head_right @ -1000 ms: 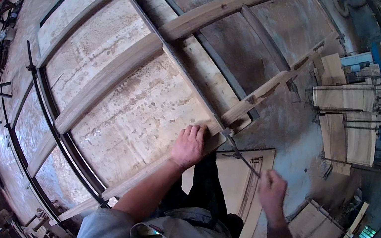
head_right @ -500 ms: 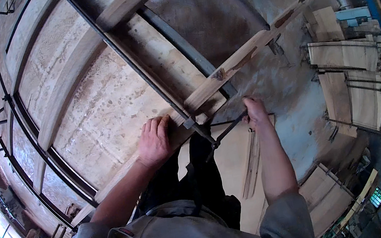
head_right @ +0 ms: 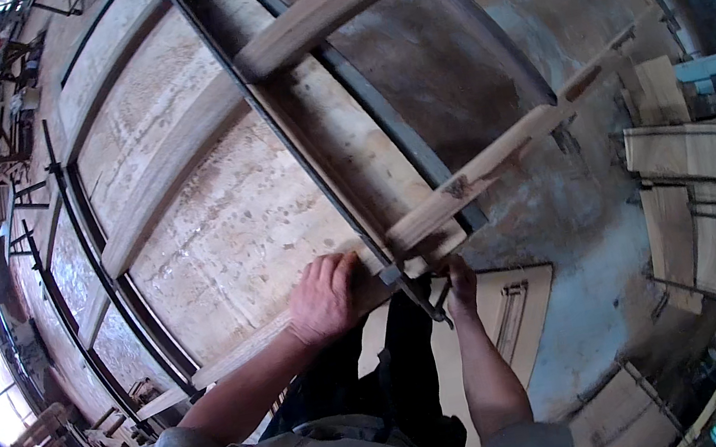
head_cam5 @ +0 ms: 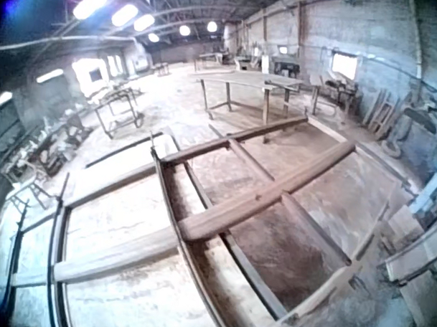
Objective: The person assembles a wooden frame by inserting a plank into a jig, tightening clamps with a wrench, and securing the plank with a hammer and nails. The person then removes the plank and repeats the process with another plank.
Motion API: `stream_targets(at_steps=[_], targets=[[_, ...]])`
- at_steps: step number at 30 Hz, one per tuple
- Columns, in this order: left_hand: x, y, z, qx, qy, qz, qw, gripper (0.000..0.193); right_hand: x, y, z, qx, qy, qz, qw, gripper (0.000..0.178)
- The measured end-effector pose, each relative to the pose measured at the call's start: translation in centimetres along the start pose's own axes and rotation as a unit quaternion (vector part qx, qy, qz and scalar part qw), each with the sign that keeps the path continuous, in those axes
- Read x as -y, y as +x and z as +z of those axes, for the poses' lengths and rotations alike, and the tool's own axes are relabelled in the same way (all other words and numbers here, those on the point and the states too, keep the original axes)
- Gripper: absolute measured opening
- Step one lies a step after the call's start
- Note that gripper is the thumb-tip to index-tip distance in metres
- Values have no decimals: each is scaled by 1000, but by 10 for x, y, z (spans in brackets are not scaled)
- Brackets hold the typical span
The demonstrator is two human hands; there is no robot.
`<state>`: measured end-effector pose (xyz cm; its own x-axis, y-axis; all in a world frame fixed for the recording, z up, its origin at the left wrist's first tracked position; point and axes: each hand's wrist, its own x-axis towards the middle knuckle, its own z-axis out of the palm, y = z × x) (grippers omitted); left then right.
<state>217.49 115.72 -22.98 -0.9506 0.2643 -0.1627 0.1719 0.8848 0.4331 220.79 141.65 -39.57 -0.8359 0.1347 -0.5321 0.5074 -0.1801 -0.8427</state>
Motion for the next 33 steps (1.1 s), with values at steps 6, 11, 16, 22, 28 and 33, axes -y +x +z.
stream_targets(at_steps=[6, 11, 16, 22, 28, 33], targets=[[-3, 1, -5, 21, 5, 8, 1000, 47, -45, -4, 6, -9, 141, 57, 988, 47], [0, -6, -1, 24, 4, -4, 1000, 49, -49, -70, 58, -48, 246, 183, 951, 49], [-5, -4, -4, 12, -6, -7, 1000, 48, -4, -107, 40, -117, 160, 370, 908, 56], [-3, -6, 5, -31, -11, -11, 999, 49, -51, -70, 61, 33, 261, 182, 948, 53], [1, -4, 7, 6, -6, -7, 1000, 68, -26, -76, 96, 130, 372, 205, 896, 58], [1, -3, 5, -2, -23, 5, 1000, 71, 8, -123, 117, 99, 442, 393, 800, 62]])
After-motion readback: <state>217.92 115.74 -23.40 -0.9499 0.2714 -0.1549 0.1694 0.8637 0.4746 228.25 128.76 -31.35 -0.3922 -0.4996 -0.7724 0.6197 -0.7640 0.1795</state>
